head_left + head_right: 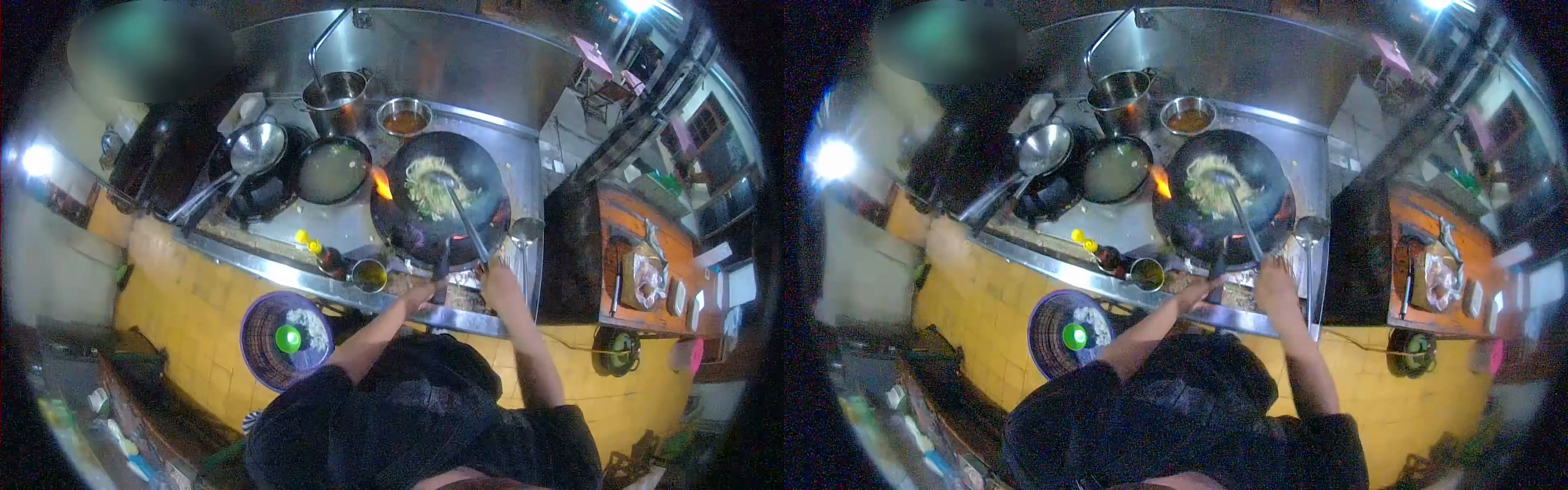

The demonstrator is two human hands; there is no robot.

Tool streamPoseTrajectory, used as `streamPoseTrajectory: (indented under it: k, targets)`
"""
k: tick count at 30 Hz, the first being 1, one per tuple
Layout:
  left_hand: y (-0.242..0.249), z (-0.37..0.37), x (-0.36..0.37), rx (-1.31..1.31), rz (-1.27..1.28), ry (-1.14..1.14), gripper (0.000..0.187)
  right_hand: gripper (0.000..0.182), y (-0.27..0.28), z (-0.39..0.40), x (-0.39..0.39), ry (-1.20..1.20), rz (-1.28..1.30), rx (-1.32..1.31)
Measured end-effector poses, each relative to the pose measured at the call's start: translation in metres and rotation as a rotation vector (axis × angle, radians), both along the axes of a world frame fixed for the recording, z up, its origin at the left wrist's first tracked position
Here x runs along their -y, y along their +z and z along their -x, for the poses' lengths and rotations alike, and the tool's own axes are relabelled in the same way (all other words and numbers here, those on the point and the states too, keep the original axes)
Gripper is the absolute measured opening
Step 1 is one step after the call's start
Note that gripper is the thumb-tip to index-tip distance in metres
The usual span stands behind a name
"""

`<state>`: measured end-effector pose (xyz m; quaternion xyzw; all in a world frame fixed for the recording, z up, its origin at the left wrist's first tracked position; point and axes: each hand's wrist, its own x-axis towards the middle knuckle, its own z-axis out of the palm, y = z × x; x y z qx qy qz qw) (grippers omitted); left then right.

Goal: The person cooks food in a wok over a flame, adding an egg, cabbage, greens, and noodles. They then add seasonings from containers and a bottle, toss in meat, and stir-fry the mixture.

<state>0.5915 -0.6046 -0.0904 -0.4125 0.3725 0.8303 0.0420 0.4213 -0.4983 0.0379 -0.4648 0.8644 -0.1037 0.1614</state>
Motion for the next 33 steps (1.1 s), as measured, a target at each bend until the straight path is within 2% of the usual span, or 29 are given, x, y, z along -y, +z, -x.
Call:
streamPoseTrajectory:
  k: [2, 3, 4, 5, 6, 7, 8, 10, 11, 12, 14, 15, 16, 18, 19, 20, 22, 24, 25, 28, 29, 30, 32, 33]
  targets:
    - [0.015, 0.020, -0.003, -0.342, -0.128, 0.106, 0.034, 0.038, 0.004, 0.000, -0.003, 0.053, 0.013, 0.000]
    - [-0.009, 0.034, -0.008, -0.256, -0.155, 0.202, 0.027, 0.036, 0.012, 0.000, -0.004, 0.108, 0.036, -0.004]
    - [-0.033, 0.048, -0.014, -0.174, -0.178, 0.302, 0.020, 0.036, 0.054, 0.002, -0.015, 0.079, -0.078, 0.072]
    - [0.018, 0.052, -0.023, -0.186, -0.226, 0.423, 0.017, 0.036, 0.111, 0.008, -0.027, 0.052, -0.187, 0.144]
    - [0.083, 0.051, -0.034, -0.260, -0.321, 0.521, 0.014, 0.037, 0.141, 0.012, -0.035, 0.080, -0.241, 0.063]
    - [0.135, 0.047, -0.040, -0.378, -0.428, 0.530, 0.012, 0.038, 0.165, 0.006, -0.046, 0.040, -0.252, -0.062]
    - [0.178, 0.038, -0.043, -0.472, -0.506, 0.480, 0.011, 0.038, 0.170, 0.007, -0.049, 0.037, -0.253, -0.057]
    - [0.209, 0.020, -0.038, -0.442, -0.553, 0.329, 0.013, 0.042, 0.173, 0.009, -0.059, 0.180, -0.191, -0.101]
    - [0.212, 0.014, -0.030, -0.360, -0.642, 0.285, 0.011, 0.043, 0.171, 0.009, -0.060, 0.160, -0.217, -0.035]
    - [0.183, 0.015, -0.020, -0.341, -0.484, 0.205, 0.011, 0.043, 0.167, 0.008, -0.064, 0.159, -0.225, -0.029]
    - [0.111, 0.010, -0.010, -0.251, -0.504, 0.271, 0.014, 0.045, 0.160, 0.006, -0.074, 0.184, -0.168, 0.018]
    - [0.098, 0.008, -0.021, -0.348, -0.356, 0.264, 0.015, 0.045, 0.157, 0.002, -0.076, 0.201, -0.188, 0.027]
    - [0.086, 0.006, -0.038, -0.339, -0.368, 0.283, 0.015, 0.045, 0.155, -0.003, -0.074, 0.165, -0.204, 0.002]
    - [0.153, -0.005, -0.075, -0.166, -0.314, 0.272, 0.015, 0.045, 0.150, -0.011, -0.074, 0.141, -0.223, -0.011]
    - [0.185, -0.013, -0.081, -0.196, -0.329, 0.187, 0.015, 0.046, 0.151, -0.015, -0.076, 0.119, -0.210, -0.051]
    - [0.207, -0.013, -0.084, -0.105, -0.309, 0.172, 0.013, 0.046, 0.151, -0.017, -0.075, 0.091, -0.190, -0.093]
    - [0.207, -0.005, -0.062, -0.106, -0.319, 0.140, 0.011, 0.047, 0.151, -0.009, -0.077, 0.109, -0.190, 0.018]
    - [0.155, 0.011, -0.021, -0.102, -0.275, 0.201, 0.011, 0.049, 0.145, -0.011, -0.086, 0.114, -0.203, 0.130]
    - [0.133, 0.014, -0.015, -0.129, -0.195, 0.259, 0.012, 0.048, 0.139, -0.014, -0.088, 0.113, -0.204, 0.034]
    - [0.141, -0.002, -0.060, -0.077, -0.181, 0.288, 0.012, 0.046, 0.123, -0.015, -0.089, 0.111, -0.185, -0.144]
    - [0.151, -0.014, -0.075, -0.127, -0.123, 0.167, 0.014, 0.046, 0.125, -0.020, -0.089, 0.090, -0.169, -0.123]
    - [0.181, -0.021, -0.086, -0.060, -0.169, 0.097, 0.017, 0.047, 0.125, -0.025, -0.090, 0.071, -0.164, -0.094]
    - [0.175, -0.025, -0.078, -0.151, 0.013, -0.047, 0.016, 0.049, 0.135, -0.024, -0.084, 0.000, -0.257, -0.003]
    - [0.172, -0.018, -0.064, -0.069, -0.059, 0.026, 0.016, 0.049, 0.137, -0.024, -0.086, 0.043, -0.234, -0.021]
